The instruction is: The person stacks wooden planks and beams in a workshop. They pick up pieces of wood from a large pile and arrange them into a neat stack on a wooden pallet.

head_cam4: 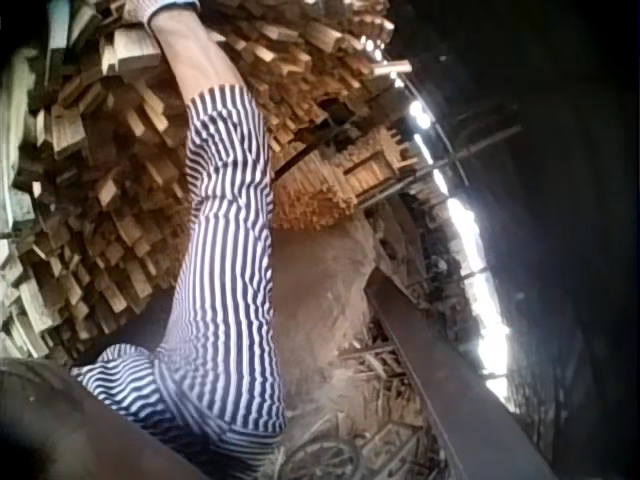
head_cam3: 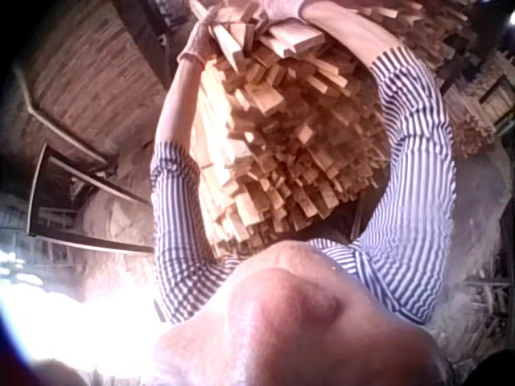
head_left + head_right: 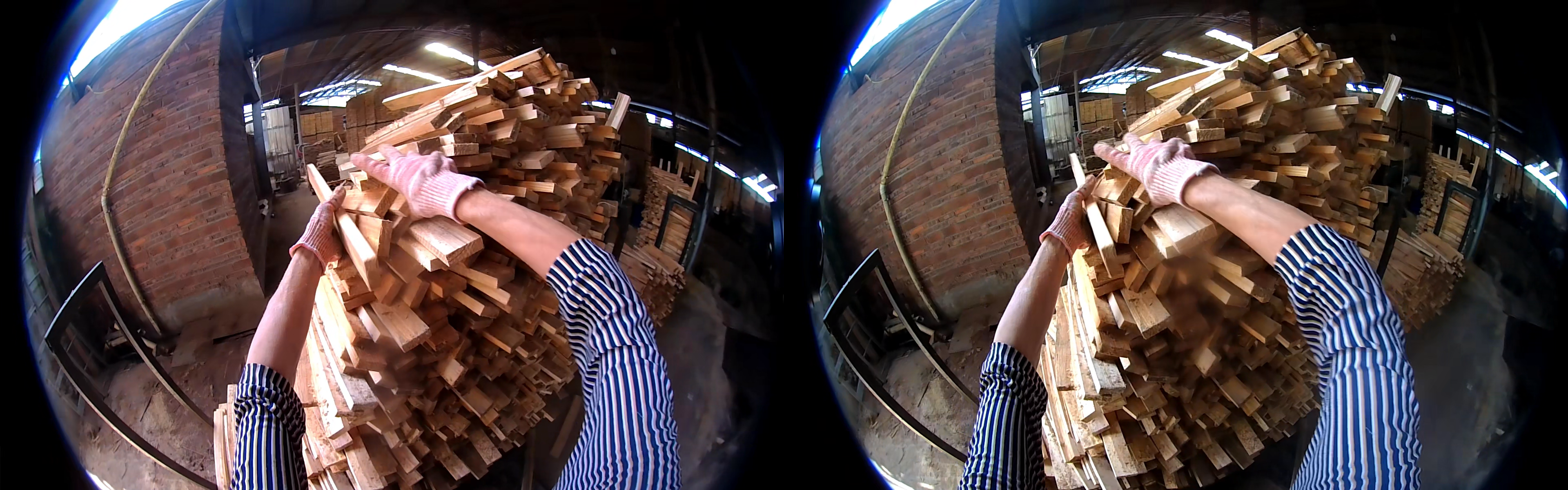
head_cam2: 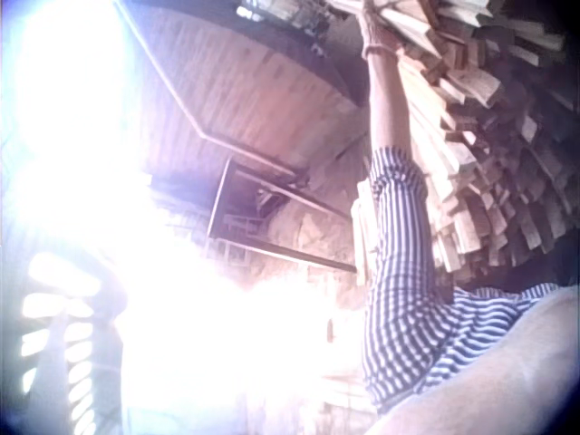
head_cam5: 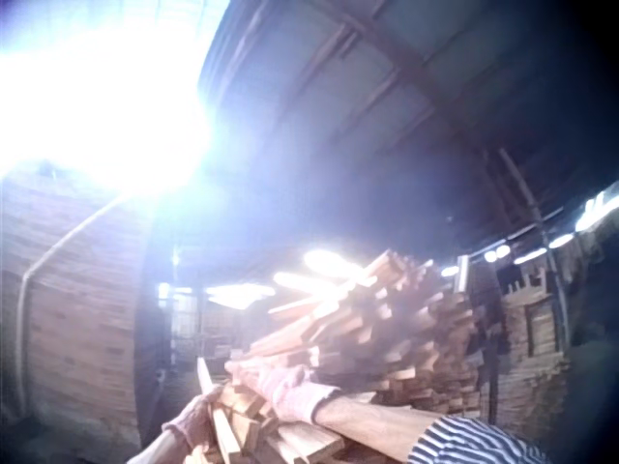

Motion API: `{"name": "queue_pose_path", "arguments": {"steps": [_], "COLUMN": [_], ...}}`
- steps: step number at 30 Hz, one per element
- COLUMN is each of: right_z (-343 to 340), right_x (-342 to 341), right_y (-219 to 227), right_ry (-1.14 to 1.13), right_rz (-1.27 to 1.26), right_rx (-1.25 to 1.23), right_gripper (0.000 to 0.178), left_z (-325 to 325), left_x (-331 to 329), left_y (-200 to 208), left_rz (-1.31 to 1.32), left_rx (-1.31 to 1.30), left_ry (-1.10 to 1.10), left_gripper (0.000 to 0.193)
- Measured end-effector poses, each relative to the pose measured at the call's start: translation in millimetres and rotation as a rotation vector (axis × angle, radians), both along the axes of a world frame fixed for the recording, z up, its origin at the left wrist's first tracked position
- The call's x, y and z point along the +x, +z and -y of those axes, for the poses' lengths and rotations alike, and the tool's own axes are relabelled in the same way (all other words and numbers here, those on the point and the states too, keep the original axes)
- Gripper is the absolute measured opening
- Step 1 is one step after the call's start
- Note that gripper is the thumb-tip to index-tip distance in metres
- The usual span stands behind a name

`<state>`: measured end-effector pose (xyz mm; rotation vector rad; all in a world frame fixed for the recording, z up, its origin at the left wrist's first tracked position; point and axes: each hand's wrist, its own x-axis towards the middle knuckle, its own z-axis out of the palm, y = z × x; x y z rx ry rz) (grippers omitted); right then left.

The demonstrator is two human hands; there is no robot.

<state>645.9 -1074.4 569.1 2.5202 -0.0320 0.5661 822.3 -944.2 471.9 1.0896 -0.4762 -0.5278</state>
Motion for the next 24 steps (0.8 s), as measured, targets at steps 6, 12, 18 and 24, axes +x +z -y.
{"name": "queue_pose_path", "arguments": {"steps": [6, 12, 18, 24], "right_z": [-46, -91, -91, -100], "right_x": [53, 18, -106, -126], "right_y": [-4, -37, -107, -67], "right_ry": [0.125, 0.098, 0.551, 0.617], "right_rz": [-0.032, 0.003, 0.285, 0.283], "right_rx": [-0.034, -0.043, -0.071, -0.172], "right_gripper": [0.085, 0.064, 0.049, 0.061], "left_z": [-8, -51, -102, -106], "left_x": [31, -1, -84, -101], "left_y": [-26, -42, -32, -24], "left_rz": [-0.019, 0.038, -0.141, -0.200], "left_rx": [-0.165, -0.331, -0.104, -0.004], "left_ry": [-0.043, 0.045, -0.209, -0.136], "left_gripper": [0.078, 0.062, 0.075, 0.053]}}
